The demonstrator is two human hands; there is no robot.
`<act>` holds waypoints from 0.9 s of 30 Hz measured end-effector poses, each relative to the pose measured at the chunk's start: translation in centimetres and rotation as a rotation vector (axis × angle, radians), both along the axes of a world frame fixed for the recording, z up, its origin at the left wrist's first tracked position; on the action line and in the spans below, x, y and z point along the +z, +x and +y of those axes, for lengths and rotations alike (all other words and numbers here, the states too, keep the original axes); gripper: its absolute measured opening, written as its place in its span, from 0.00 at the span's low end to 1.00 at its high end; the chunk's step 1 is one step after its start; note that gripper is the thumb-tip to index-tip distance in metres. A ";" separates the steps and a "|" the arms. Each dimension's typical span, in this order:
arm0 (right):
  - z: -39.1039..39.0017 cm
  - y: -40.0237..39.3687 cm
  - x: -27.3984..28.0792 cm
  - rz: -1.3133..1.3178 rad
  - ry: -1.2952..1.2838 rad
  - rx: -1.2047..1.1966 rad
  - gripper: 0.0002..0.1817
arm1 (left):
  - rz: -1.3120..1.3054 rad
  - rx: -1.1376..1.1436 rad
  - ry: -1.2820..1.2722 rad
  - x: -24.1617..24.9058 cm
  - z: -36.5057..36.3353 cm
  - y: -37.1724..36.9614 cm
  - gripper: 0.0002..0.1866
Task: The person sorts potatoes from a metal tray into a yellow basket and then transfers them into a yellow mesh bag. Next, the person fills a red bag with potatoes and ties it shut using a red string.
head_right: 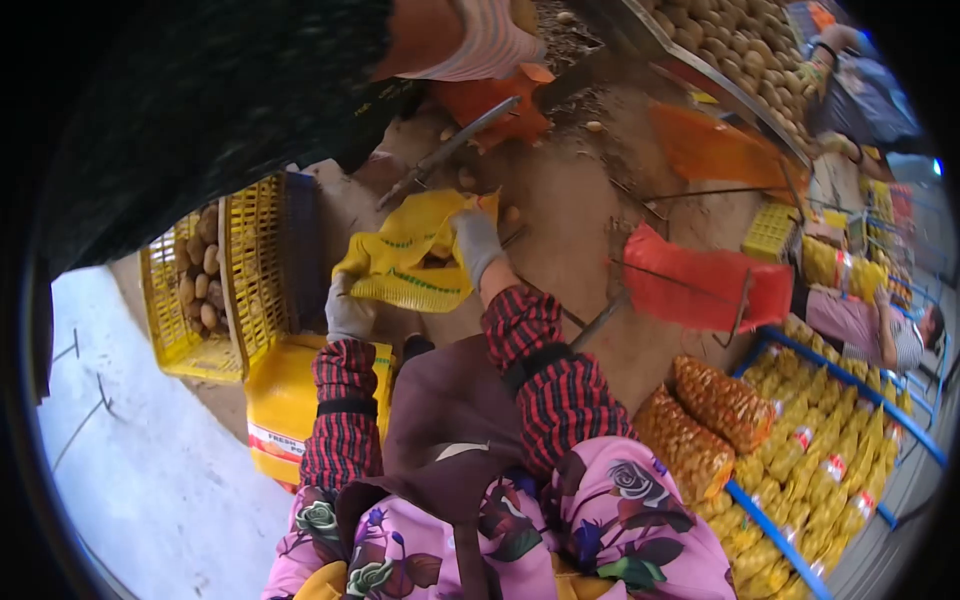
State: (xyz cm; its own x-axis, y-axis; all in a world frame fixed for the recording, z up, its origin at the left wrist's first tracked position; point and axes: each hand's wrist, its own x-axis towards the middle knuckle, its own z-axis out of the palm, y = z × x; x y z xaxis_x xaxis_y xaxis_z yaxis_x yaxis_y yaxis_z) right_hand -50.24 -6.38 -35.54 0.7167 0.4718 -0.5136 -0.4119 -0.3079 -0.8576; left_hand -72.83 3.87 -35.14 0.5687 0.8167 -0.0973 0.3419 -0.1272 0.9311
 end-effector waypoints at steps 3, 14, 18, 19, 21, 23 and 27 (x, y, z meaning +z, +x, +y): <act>-1.6 -5.0 6.9 0.077 -0.169 0.038 0.09 | 0.186 -0.150 0.030 -0.3 -0.5 -3.9 0.14; -22.2 -17.4 9.7 -0.338 -0.314 0.300 0.10 | 0.106 -0.190 -0.795 8.5 -8.8 -10.8 0.11; -28.8 -21.7 8.0 -0.492 -0.186 0.301 0.09 | 0.368 -0.325 -0.608 9.3 -10.5 -10.0 0.16; -30.9 -22.6 8.3 -0.166 -0.108 0.172 0.07 | 0.414 -0.529 -0.323 10.3 -11.9 -9.0 0.16; -36.2 -24.7 6.5 -0.340 -0.064 0.139 0.07 | 0.375 -0.773 0.056 12.1 -16.4 -7.1 0.15; -41.1 -24.4 8.4 -0.066 -0.050 -0.102 0.08 | 0.388 -0.609 -0.336 11.4 -21.5 -5.6 0.12; -51.1 -26.3 10.5 -0.028 -0.052 -0.289 0.09 | 0.358 -1.032 0.022 11.7 -29.4 -1.1 0.16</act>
State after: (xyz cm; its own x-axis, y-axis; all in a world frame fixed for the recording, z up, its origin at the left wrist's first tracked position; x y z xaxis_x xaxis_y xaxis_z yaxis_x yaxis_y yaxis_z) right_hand -76.52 -57.52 -25.01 0.8317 0.2202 -0.5097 -0.4651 -0.2249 -0.8562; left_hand -73.95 -25.52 -23.45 0.9223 -0.0333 -0.3850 0.3119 -0.5239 0.7926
